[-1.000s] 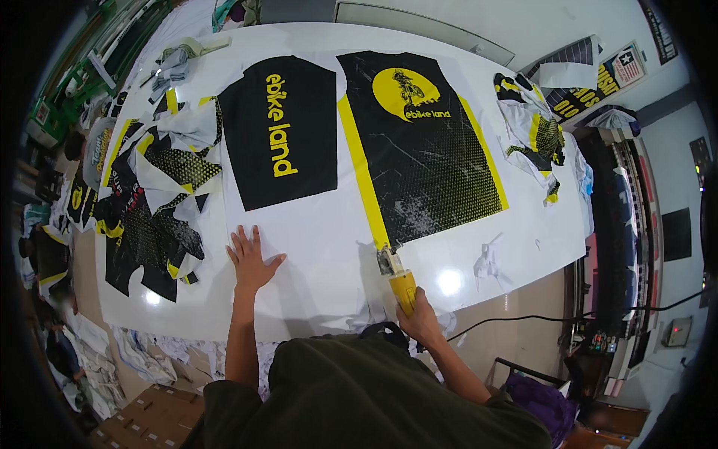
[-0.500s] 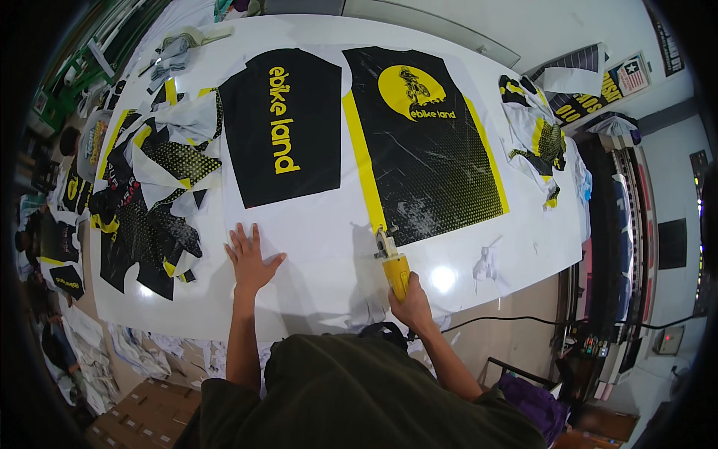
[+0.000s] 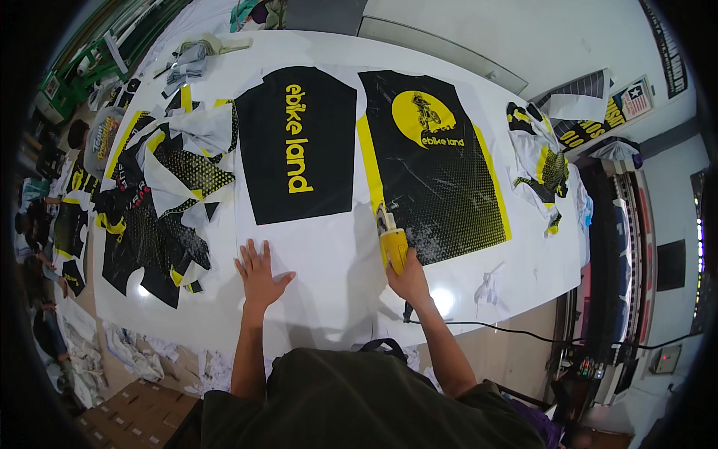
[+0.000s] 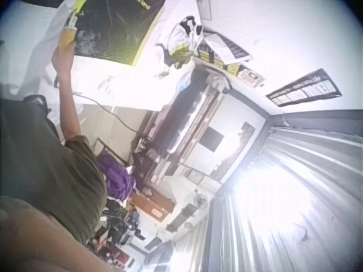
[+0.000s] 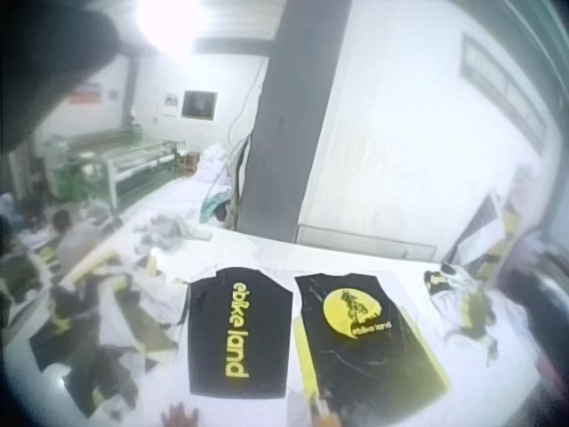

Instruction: The person uses a yellow electric fabric cutter to trim the edges of black and yellow printed fabric pieces laid out on a white table. They repeatedly reposition the fabric pieces and guide the cutter along the printed outlines to separate the shapes from the surrounding material.

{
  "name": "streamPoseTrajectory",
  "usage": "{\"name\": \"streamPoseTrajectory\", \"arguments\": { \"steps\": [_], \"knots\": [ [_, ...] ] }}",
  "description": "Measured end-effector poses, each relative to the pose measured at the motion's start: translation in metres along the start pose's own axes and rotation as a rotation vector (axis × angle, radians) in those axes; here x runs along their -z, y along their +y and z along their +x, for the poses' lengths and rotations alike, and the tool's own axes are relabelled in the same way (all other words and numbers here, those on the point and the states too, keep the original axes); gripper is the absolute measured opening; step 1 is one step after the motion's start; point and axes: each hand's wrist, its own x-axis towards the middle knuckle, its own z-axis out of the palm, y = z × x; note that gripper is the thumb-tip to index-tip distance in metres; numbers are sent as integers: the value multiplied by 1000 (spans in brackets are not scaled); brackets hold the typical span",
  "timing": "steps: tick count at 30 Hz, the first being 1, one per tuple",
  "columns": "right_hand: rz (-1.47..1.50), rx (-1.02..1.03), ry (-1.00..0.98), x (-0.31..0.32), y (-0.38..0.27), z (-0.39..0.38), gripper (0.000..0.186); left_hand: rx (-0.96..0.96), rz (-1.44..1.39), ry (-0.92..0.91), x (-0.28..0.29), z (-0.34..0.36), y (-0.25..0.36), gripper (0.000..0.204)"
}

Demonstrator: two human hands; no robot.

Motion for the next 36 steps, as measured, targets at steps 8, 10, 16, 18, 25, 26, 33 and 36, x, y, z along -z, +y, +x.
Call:
{"name": "streamPoseTrajectory", "arguments": {
  "steps": [8, 10, 16, 18, 25, 26, 33, 36],
  "knots": [
    [-31, -47, -62, 4, -29, 55, 49, 5, -25, 24, 6, -1, 2, 109],
    [-32, -13, -7, -1, -27, 68, 49, 4, -27, -3, 9, 1, 4, 111],
    [-59, 15, 16, -5, -36, 107, 49, 0, -25, -1, 8, 0, 2, 112],
    [-50, 11, 8, -3, -44, 121, 50, 14, -34, -21, 8, 1, 3, 112],
    [-74, -32, -7, -1, -69, 170, 56, 42, -87, -72, 18, 2, 5, 112],
    [-61, -43, -24, 0, -76, 177, 57, 44, -88, -70, 18, 1, 5, 112],
    [-98, -23, 10, -5, -91, 235, 61, 84, -98, -99, 27, 6, 12, 111],
    [-114, -8, 20, -7, -96, 258, 61, 84, -114, -93, 29, 6, 13, 111]
  ]
}}
